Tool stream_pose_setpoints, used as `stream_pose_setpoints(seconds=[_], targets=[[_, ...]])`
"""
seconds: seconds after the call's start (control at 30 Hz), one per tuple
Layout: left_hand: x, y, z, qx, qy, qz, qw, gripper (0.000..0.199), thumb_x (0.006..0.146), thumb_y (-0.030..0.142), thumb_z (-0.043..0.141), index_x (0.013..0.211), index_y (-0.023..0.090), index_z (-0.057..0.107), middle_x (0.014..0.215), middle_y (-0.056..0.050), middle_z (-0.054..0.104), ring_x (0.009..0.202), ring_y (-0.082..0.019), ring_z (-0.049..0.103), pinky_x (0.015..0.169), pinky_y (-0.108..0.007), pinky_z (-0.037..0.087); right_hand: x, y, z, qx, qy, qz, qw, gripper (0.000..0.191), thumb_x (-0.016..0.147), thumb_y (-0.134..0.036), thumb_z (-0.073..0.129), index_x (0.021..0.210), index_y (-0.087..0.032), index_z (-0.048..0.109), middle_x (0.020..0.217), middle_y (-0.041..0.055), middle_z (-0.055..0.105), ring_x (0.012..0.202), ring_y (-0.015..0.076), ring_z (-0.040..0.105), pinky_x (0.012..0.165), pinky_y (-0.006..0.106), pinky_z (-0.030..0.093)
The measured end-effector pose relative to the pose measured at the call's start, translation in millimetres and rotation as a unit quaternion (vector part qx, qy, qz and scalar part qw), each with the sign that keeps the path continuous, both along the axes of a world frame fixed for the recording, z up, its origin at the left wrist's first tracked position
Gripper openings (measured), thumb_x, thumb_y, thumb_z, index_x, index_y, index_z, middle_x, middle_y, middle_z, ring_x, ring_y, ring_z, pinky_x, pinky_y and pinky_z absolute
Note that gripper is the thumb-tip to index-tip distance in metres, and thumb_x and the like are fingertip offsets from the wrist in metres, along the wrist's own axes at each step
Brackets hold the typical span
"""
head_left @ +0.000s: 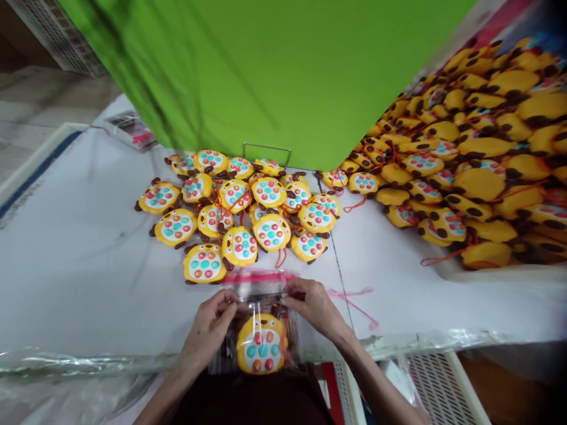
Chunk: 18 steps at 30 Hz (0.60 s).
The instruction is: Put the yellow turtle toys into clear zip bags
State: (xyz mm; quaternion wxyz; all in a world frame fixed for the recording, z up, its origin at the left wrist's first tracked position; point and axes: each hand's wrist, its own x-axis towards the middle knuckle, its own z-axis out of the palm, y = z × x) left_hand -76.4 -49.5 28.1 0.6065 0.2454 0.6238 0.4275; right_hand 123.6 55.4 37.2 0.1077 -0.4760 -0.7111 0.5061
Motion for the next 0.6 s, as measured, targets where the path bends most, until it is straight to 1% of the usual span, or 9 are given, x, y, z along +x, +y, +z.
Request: stream_pose_setpoints(seconds=[0.1, 0.2, 0.27, 0.37, 0.43, 0.53, 0.6], targets=[[-3, -3, -0.7, 0.01, 0.041, -0.009, 0.999, 0.02, 0.08, 0.041, 0.052, 0.082, 0.021, 0.05, 0.081, -0.005, 0.069, 0.079, -0.022, 0.065, 0.07, -0.031, 0.049, 6, 0, -5.6, -0.042, 0.061, 0.007, 0.997, 0.004, 0.074, -0.014, 0.057, 0.07, -0.015, 0.057, 0.063, -0.0025, 0.057, 0.059, 0.0115, 0.053, 0.056, 0.021, 0.042], [-5, -6, -4.1, 0.018, 0.067, -0.021, 0.997, 0.017, 0.082, 0.039, 0.049, 0.088, 0.022, 0.049, 0.082, -0.003, 0.068, 0.083, -0.021, 0.064, 0.073, -0.03, 0.047, 15, -1, -8.2, -0.045, 0.097, 0.015, 0.994, 0.006, 0.075, -0.012, 0.054, 0.071, -0.016, 0.054, 0.063, -0.0035, 0.053, 0.059, 0.0103, 0.05, 0.056, 0.021, 0.04], [-6, -6, -8.4, 0.023, 0.072, -0.025, 0.997, 0.016, 0.082, 0.037, 0.049, 0.088, 0.022, 0.052, 0.08, -0.002, 0.067, 0.081, -0.02, 0.063, 0.071, -0.028, 0.046, 18, -2, -9.4, -0.035, 0.099, 0.02, 0.994, 0.008, 0.077, -0.012, 0.052, 0.071, -0.016, 0.055, 0.065, -0.0028, 0.053, 0.061, 0.0106, 0.05, 0.058, 0.021, 0.04], [-6, -7, -15.1, 0.028, 0.092, -0.026, 0.995, 0.013, 0.079, 0.031, 0.049, 0.076, 0.02, 0.056, 0.073, 0.0, 0.062, 0.072, -0.018, 0.059, 0.063, -0.024, 0.043, 20, -2, -10.2, -0.018, 0.092, 0.038, 0.995, 0.014, 0.077, -0.009, 0.048, 0.071, -0.016, 0.058, 0.068, -0.0007, 0.056, 0.065, 0.0121, 0.053, 0.062, 0.022, 0.041], [-6, -7, -16.7, 0.025, 0.102, -0.025, 0.994, 0.016, 0.078, 0.027, 0.045, 0.07, 0.019, 0.056, 0.071, 0.0, 0.06, 0.067, -0.017, 0.056, 0.06, -0.023, 0.042, 20, -2, -9.5, 0.0, 0.084, 0.058, 0.995, 0.018, 0.077, -0.006, 0.045, 0.071, -0.016, 0.06, 0.07, 0.0005, 0.058, 0.068, 0.0128, 0.055, 0.064, 0.023, 0.042], [-4, -5, -12.4, 0.025, 0.117, -0.031, 0.992, 0.018, 0.077, 0.025, 0.042, 0.064, 0.018, 0.053, 0.064, 0.001, 0.055, 0.062, -0.015, 0.053, 0.057, -0.023, 0.04, 21, -4, -5.1, 0.043, 0.059, 0.094, 0.993, 0.023, 0.075, -0.003, 0.042, 0.072, -0.016, 0.061, 0.072, 0.0016, 0.058, 0.067, 0.0128, 0.056, 0.064, 0.023, 0.043], [-2, -3, -6.2, 0.026, 0.132, -0.045, 0.99, 0.016, 0.074, 0.025, 0.047, 0.06, 0.019, 0.048, 0.057, 0.003, 0.051, 0.058, -0.014, 0.05, 0.054, -0.021, 0.038, 23, -6, 0.1, 0.085, 0.035, 0.115, 0.989, 0.027, 0.074, 0.0, 0.039, 0.07, -0.016, 0.06, 0.075, 0.0024, 0.058, 0.068, 0.013, 0.056, 0.064, 0.023, 0.043]])
